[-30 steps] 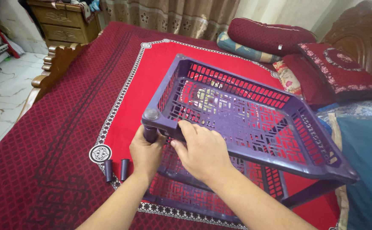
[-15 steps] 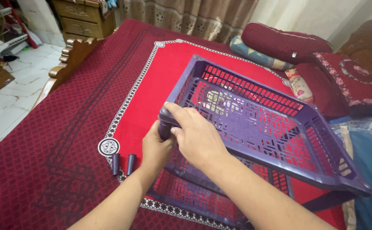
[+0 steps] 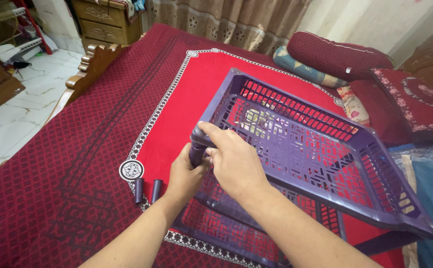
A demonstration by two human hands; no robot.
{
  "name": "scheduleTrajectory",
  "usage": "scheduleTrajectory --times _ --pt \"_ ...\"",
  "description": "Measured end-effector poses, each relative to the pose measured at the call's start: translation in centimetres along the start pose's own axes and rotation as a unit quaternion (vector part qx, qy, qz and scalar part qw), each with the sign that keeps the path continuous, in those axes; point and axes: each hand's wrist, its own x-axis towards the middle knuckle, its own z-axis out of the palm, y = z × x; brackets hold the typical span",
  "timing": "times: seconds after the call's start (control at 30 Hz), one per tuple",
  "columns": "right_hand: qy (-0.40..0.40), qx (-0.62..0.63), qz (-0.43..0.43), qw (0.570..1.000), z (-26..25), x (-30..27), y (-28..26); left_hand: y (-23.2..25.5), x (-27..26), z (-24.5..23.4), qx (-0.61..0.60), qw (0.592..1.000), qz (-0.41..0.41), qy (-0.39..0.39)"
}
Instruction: The person disassembles a purple plastic three-tier storage rack on a bed. They remove the vertical support poles one by one and then detach the top basket layer from the remaining frame.
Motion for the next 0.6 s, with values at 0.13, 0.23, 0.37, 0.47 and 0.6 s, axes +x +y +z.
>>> scheduleTrajectory --times 0.13,0.23,0.37,0.47,0.6 --pt "0.002 -0.006 0.000 1.000 0.0 0.0 -0.1 -0.1 0.0 -0.1 0.009 1.000 -0.007 -0.001" --pt "0.010 -0.010 -0.001 1.000 0.0 0.0 -0.2 -0.2 0.1 0.0 -0.005 1.000 -0.014 -0.007" --pt "0.001 -0.001 0.012 1.000 -0.3 0.0 -0.2 -0.4 0.2 0.2 -0.015 1.000 0.007 -0.010" --pt "0.064 0.011 -0.046 0.997 -0.8 0.0 -0.1 -0.5 0.3 0.3 -0.007 1.000 0.024 -0.012" --pt "0.054 0.043 -0.038 0.997 -1.3 -0.1 0.0 -0.5 0.4 0.4 0.015 1.000 0.015 -0.015"
